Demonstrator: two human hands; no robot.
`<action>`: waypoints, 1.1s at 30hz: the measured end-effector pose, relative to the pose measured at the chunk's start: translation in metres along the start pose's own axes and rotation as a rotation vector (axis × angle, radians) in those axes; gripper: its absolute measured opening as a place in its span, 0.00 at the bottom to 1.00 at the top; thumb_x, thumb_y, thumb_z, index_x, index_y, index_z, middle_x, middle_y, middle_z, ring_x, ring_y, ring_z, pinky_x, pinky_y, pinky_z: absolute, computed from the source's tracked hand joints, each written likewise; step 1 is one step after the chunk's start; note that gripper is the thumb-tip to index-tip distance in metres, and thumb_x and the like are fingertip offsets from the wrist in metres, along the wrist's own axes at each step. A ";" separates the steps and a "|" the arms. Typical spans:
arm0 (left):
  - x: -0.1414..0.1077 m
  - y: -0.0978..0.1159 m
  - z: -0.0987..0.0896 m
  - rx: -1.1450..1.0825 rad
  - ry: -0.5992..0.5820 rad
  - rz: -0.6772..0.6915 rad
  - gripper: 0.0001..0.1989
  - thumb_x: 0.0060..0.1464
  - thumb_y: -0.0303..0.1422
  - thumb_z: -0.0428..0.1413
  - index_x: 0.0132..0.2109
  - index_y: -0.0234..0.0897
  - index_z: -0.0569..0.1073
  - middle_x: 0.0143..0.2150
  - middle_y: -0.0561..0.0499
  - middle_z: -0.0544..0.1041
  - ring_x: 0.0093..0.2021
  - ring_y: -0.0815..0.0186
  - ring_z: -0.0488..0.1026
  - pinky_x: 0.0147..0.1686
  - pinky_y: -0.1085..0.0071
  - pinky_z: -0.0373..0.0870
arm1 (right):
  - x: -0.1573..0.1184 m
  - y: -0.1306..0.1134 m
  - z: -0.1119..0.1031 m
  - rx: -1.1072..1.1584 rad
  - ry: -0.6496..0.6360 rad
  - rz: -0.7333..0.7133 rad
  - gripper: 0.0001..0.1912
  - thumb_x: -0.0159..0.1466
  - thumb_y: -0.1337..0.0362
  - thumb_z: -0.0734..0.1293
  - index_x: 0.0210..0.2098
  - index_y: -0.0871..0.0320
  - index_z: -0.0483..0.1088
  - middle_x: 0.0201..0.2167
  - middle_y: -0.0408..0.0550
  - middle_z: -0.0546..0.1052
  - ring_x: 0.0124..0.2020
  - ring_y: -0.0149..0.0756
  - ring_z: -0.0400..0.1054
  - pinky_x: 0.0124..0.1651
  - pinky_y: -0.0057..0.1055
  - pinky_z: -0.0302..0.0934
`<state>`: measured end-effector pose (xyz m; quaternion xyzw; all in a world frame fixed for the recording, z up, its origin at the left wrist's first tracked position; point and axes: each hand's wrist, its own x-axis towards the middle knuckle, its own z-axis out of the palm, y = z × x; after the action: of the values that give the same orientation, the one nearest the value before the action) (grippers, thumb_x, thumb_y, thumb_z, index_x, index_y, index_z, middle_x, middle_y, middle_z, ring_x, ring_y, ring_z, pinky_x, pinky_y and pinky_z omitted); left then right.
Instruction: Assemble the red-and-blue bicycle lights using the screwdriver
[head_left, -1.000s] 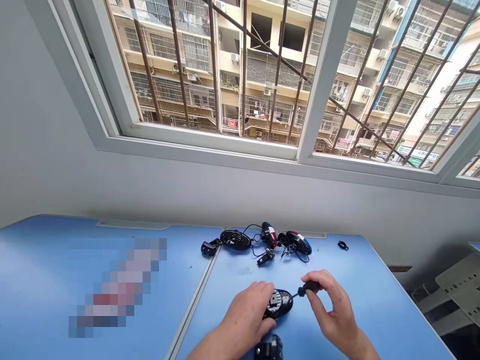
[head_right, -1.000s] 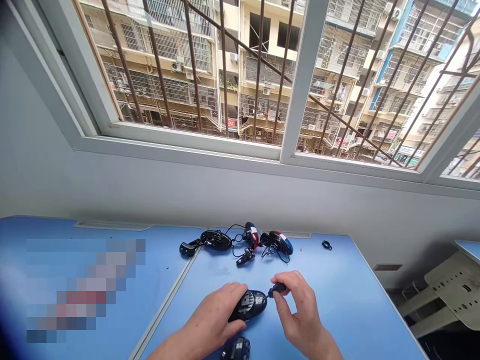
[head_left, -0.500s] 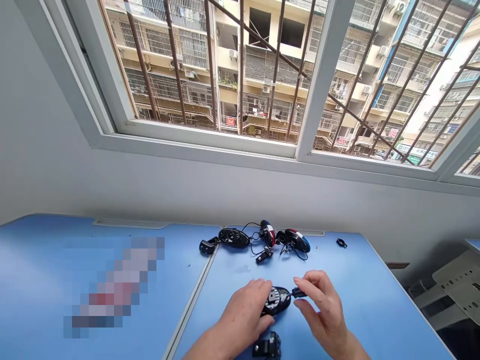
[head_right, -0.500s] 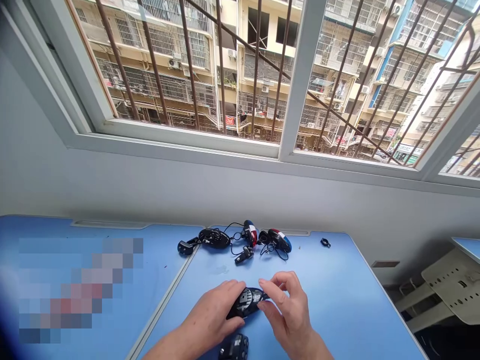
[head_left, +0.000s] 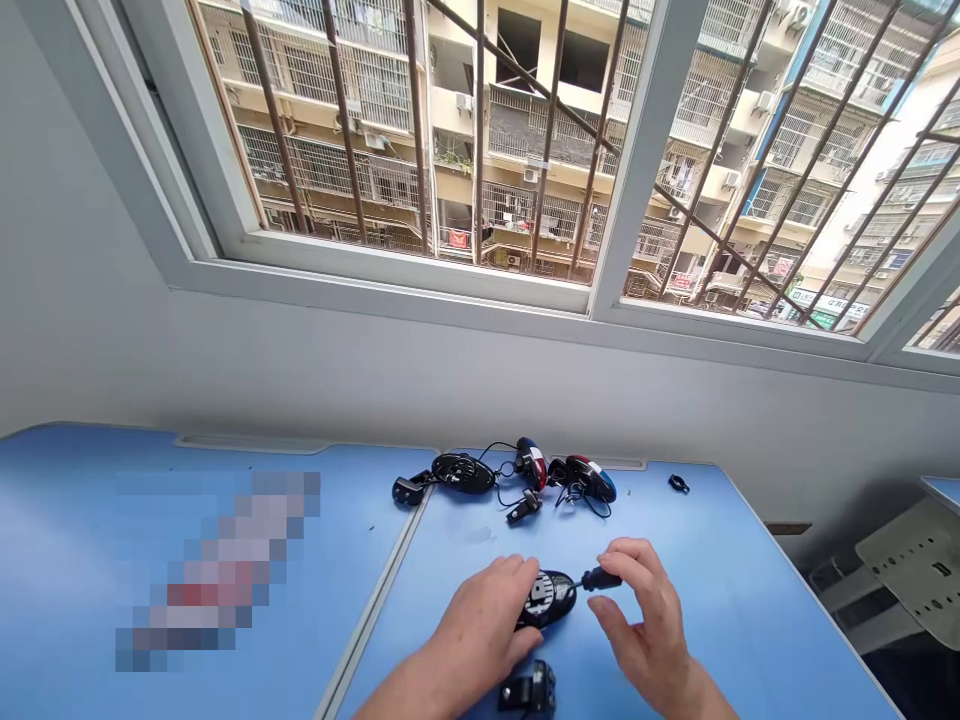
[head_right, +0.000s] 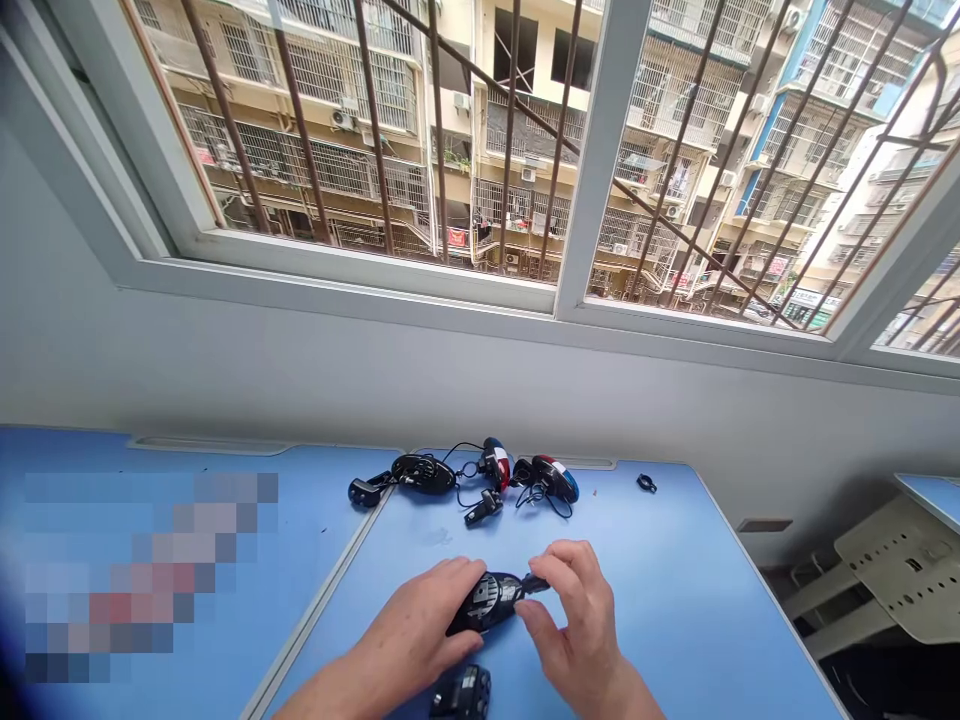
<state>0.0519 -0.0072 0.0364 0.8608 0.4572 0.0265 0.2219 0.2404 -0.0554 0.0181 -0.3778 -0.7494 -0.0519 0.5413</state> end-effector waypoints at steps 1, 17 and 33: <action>0.000 0.000 0.000 0.000 0.001 -0.001 0.11 0.47 0.32 0.57 0.41 0.41 0.69 0.43 0.49 0.75 0.44 0.56 0.71 0.39 0.67 0.64 | -0.001 0.001 0.000 -0.005 0.011 0.007 0.15 0.64 0.72 0.61 0.50 0.56 0.64 0.33 0.50 0.69 0.33 0.38 0.65 0.30 0.35 0.66; 0.001 -0.002 0.001 0.011 0.006 0.012 0.12 0.48 0.32 0.58 0.41 0.39 0.69 0.41 0.49 0.75 0.43 0.56 0.71 0.38 0.67 0.64 | 0.002 0.001 -0.004 -0.010 -0.045 -0.029 0.23 0.62 0.78 0.62 0.54 0.55 0.62 0.36 0.51 0.68 0.36 0.38 0.64 0.32 0.36 0.65; 0.001 0.001 -0.002 0.017 -0.024 -0.004 0.14 0.48 0.31 0.59 0.44 0.38 0.70 0.44 0.48 0.75 0.45 0.55 0.71 0.39 0.67 0.66 | -0.004 0.007 -0.005 0.067 -0.043 0.024 0.21 0.62 0.78 0.62 0.52 0.56 0.62 0.38 0.50 0.74 0.36 0.37 0.68 0.36 0.35 0.67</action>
<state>0.0524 -0.0060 0.0386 0.8619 0.4566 0.0119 0.2202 0.2486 -0.0546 0.0147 -0.3697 -0.7576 -0.0121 0.5379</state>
